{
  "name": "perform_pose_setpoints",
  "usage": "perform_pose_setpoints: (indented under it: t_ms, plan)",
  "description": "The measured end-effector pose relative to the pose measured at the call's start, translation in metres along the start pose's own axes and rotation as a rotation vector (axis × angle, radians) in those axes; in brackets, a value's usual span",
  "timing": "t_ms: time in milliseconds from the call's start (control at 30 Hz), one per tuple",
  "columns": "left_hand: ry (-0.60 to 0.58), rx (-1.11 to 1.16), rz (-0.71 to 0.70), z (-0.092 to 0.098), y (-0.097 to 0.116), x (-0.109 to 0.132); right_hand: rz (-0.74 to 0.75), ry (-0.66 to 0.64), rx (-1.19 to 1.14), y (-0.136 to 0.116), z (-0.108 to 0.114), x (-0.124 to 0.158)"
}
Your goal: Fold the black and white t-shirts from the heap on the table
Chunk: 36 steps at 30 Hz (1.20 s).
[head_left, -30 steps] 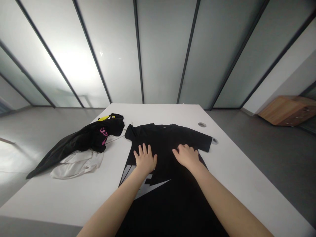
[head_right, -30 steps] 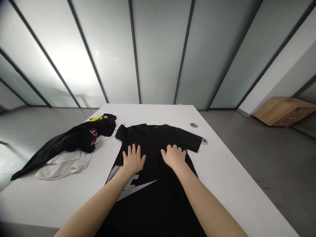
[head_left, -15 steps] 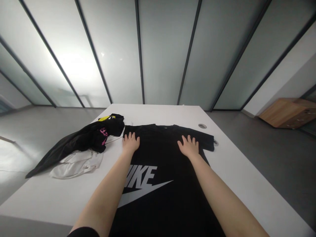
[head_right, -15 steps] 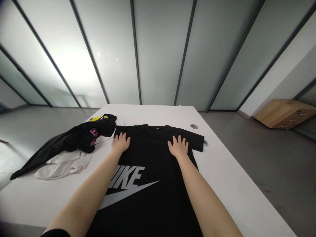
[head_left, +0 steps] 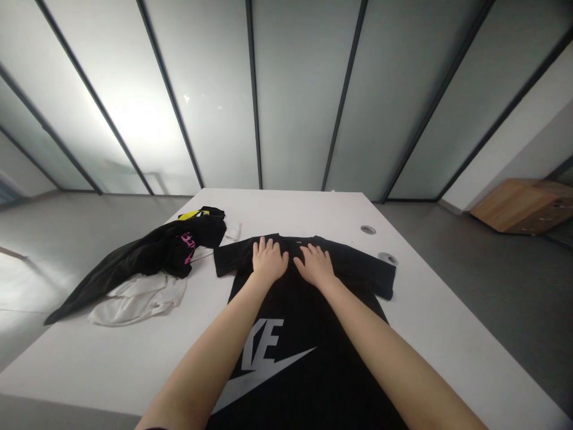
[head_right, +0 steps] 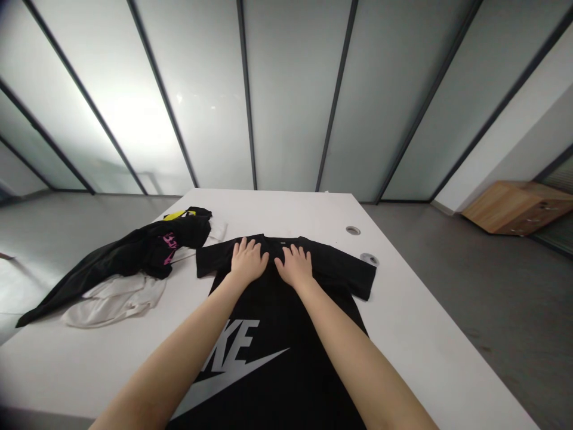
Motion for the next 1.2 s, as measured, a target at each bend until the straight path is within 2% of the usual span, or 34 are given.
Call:
perform_pose_setpoints:
  t_ms: [67, 133, 233, 333, 433, 500, 633, 667, 767, 867, 1000, 1100, 1200]
  plan:
    - [-0.082, 0.053, 0.016, -0.024, 0.0, -0.008, 0.012, -0.053, 0.005, -0.002, -0.016, -0.008]
    - [-0.113, 0.069, 0.069, -0.038, -0.014, -0.014, -0.005, -0.068, 0.009, 0.008, -0.025, -0.016]
    - [-0.082, 0.064, 0.102, -0.039, -0.033, -0.015, -0.107, -0.019, 0.011, 0.035, -0.024, -0.021]
    - [-0.068, 0.066, 0.089, -0.037, -0.036, -0.003, -0.208, 0.084, 0.029, 0.052, -0.015, -0.014]
    - [-0.087, 0.06, 0.048, -0.039, -0.025, 0.016, -0.154, 0.09, 0.03, 0.04, -0.014, -0.001]
    - [-0.133, 0.031, 0.044, -0.042, -0.019, 0.03, -0.126, -0.001, 0.022, 0.029, -0.021, 0.009]
    - [-0.262, -0.049, 0.15, -0.042, -0.018, 0.053, -0.117, -0.224, 0.027, 0.013, -0.029, 0.033]
    - [-0.269, -0.057, 0.164, -0.04, -0.016, 0.055, -0.104, -0.226, 0.03, 0.009, -0.027, 0.037]
    - [-0.211, -0.045, 0.148, -0.034, -0.007, 0.051, -0.065, -0.129, 0.016, -0.002, -0.017, 0.036]
    - [-0.187, 0.002, 0.117, -0.041, -0.006, 0.039, -0.067, -0.094, 0.005, 0.0, -0.023, 0.023]
    - [-0.169, 0.026, 0.112, -0.048, -0.023, 0.018, -0.104, -0.108, 0.016, 0.02, -0.034, 0.003]
    - [-0.131, 0.0, 0.136, -0.04, -0.048, 0.009, -0.125, -0.111, 0.023, 0.038, -0.035, -0.002]
    - [-0.109, -0.027, 0.145, -0.028, -0.074, 0.009, -0.161, -0.112, 0.042, 0.06, -0.038, 0.001]
Point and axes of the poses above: each hand's wrist, its own x-axis away from the middle knuckle, its own z-axis out of the back of the hand, y = z × x, the point moved 10 cm from there along -x, towards the middle knuckle, and after that the axes turned 15 degrees about x, right-handed, at the moved point
